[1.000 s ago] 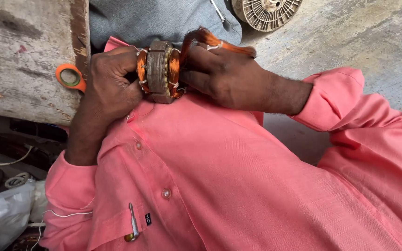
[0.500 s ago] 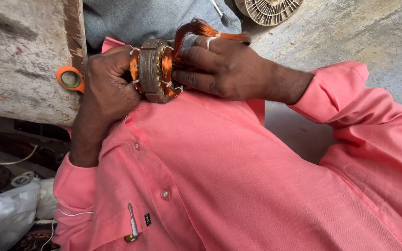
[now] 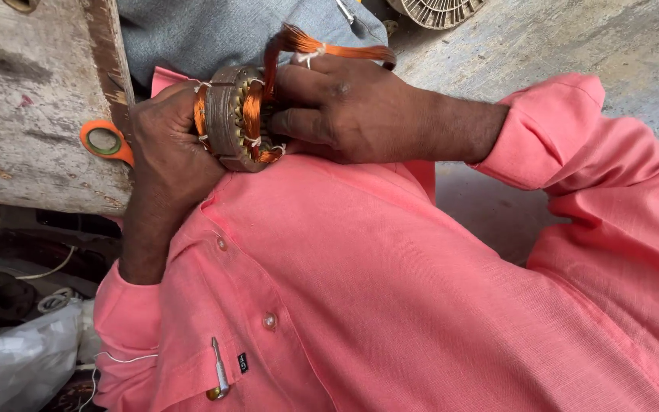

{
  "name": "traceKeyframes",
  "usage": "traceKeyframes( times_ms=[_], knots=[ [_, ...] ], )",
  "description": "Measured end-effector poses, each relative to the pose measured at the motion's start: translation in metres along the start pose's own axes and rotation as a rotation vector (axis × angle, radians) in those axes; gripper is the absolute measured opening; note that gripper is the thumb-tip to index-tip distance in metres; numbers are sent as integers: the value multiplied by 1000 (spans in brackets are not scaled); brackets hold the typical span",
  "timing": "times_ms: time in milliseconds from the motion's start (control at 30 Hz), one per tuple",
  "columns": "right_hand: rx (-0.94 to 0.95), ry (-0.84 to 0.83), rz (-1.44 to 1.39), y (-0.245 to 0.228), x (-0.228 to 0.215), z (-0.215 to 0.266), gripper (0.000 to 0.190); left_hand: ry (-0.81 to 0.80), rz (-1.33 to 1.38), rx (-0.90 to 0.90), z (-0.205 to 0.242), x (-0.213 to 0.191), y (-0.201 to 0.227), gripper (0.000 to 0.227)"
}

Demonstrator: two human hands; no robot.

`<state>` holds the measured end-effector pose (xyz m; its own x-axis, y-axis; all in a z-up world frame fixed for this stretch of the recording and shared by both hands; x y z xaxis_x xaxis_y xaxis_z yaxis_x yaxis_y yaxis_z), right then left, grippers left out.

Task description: Manually winding copper wire onto a fan motor stator for repair.

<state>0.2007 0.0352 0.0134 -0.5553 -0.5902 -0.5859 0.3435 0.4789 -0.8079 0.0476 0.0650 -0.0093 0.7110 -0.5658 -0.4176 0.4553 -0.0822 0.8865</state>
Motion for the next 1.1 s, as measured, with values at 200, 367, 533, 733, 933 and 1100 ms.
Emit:
traceKeyframes(
  times_ms=[200, 367, 533, 733, 933, 1100],
  knots=[
    [-30, 34, 104, -4, 3, 0, 26, 106, -53, -61, 10, -5, -8, 26],
    [49, -44, 94, -3, 5, 2, 25, 61, 35, 27, -4, -8, 11, 22],
    [139, 16, -29, -5, -11, -2, 35, 16, 130, 43, -3, -6, 6, 28],
    [40, 10, 149, -4, -9, 4, 29, -2, 128, -17, -4, 1, -7, 21],
    [-5, -131, 300, -16, -7, -7, 18, 18, 112, 29, -1, 0, -7, 21],
    [41, -153, 218, -22, -23, -13, 46, 19, 130, 17, 0, -4, -6, 25]
  ],
)
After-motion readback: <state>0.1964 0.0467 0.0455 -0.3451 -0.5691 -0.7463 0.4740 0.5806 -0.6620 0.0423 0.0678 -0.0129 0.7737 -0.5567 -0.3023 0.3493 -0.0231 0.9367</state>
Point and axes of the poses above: each hand's wrist, its own z-axis away from the middle knuckle, its own x-axis out of the palm, y = z × x, the point moved 9 cm from there along -z, towards the middle knuckle
